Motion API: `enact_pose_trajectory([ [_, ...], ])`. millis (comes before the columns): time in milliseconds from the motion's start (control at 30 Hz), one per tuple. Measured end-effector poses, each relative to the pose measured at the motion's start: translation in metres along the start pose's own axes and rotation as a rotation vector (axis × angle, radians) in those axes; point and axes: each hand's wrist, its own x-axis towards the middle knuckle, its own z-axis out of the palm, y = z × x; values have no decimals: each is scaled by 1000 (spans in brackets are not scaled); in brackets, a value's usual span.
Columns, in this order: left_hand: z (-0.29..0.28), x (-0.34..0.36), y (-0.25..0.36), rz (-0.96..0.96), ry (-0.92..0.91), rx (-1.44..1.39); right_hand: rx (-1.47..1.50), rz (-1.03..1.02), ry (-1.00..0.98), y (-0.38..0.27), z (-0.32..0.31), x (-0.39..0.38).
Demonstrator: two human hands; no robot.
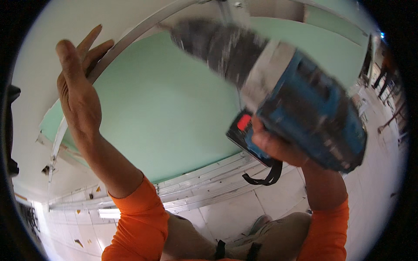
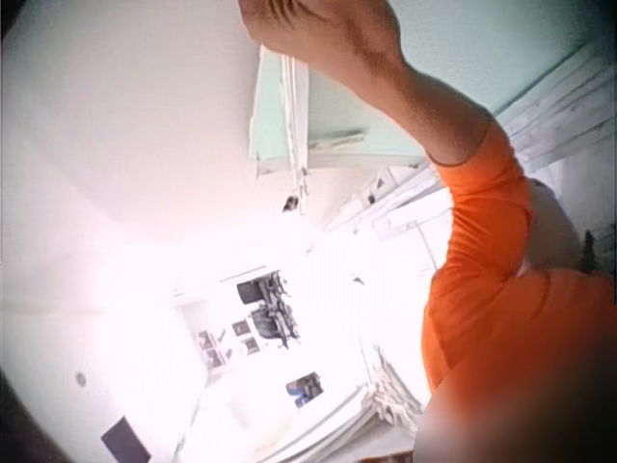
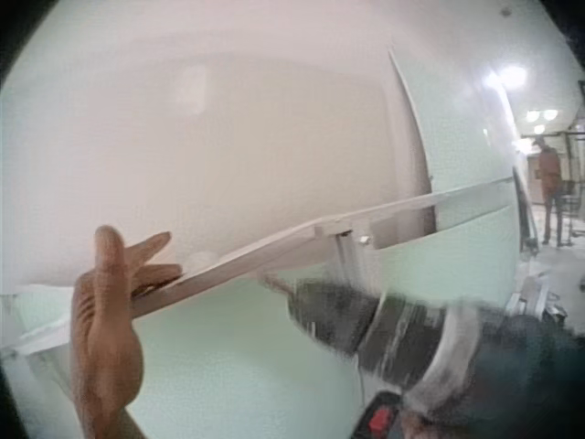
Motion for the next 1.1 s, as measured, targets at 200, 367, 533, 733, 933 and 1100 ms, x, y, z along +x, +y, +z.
enact_pose_trajectory([
  [200,14,-6,1,79,10,131,285,-342,155,-17,31,200],
  [367,10,12,-2,13,-44,35,488,-768,282,-19,127,260],
  [533,-24,51,7,-121,-216,178,-272,-670,645,-48,139,252],
  [733,-29,122,-16,-271,-295,262,178,-813,750,-77,164,265],
  [933,-34,138,-72,-384,-468,-82,729,-619,347,-101,124,250],
  [1100,-46,125,-55,-89,-570,405,1028,-565,130,-83,116,255],
])
